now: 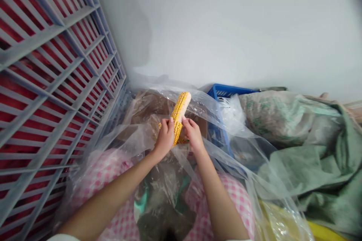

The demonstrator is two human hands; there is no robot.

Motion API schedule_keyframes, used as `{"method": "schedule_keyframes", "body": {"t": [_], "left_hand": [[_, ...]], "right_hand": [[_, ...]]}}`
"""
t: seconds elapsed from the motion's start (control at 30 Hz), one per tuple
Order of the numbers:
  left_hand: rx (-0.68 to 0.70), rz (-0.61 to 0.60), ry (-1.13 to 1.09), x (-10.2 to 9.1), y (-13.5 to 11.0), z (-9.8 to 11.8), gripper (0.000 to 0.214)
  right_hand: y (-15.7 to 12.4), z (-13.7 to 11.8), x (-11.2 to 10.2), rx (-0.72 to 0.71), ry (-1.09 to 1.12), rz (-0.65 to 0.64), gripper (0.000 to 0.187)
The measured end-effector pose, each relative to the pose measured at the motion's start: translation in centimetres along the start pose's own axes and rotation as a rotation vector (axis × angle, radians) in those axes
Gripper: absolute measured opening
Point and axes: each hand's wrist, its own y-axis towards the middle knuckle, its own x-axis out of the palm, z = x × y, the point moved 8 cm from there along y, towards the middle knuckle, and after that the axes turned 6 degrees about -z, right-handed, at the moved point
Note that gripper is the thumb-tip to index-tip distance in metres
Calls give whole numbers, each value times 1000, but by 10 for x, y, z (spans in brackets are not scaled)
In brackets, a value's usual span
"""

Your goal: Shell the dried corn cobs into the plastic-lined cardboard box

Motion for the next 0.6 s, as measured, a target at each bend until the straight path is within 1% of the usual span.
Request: {"method": "schedule_keyframes", "body": {"t": [0.07, 0.1, 0.17, 0.27, 0.33, 0.37, 0.43, 0.47, 0.5, 0.53, 0.6], "left_hand": [[-9, 9, 16, -2, 1, 1, 32], [-2, 15, 27, -3, 1, 2, 32], [16, 17, 28, -3, 1, 4, 33], [36, -8, 14, -1, 1, 5, 37], [65, -33, 42, 1, 1, 8, 39], [89, -43, 72, 1, 0, 11, 39], [166, -47, 159, 1, -3, 20, 39], [213, -45, 220, 1, -6, 25, 39], [256, -45, 295, 2, -10, 30, 41], [294, -53, 387, 6, -14, 34, 43], [360, -98, 603, 18, -24, 37, 49]], "right_hand": [[3, 5, -15, 59, 21, 65, 31], [5, 4, -23, 55, -24, 96, 29], [6, -5, -36, -2, -233, 113, 28], [4, -16, -45, -47, -574, 74, 31], [2, -23, -49, -62, -678, 72, 38], [1, -29, -51, -96, -699, 92, 42], [-3, -46, -56, -208, -680, 174, 52], [-5, -52, -59, -242, -622, 208, 56], [-5, -55, -62, -242, -530, 218, 60], [-4, -54, -64, -211, -410, 200, 65], [0, -45, -66, -99, -116, 135, 74]]}}
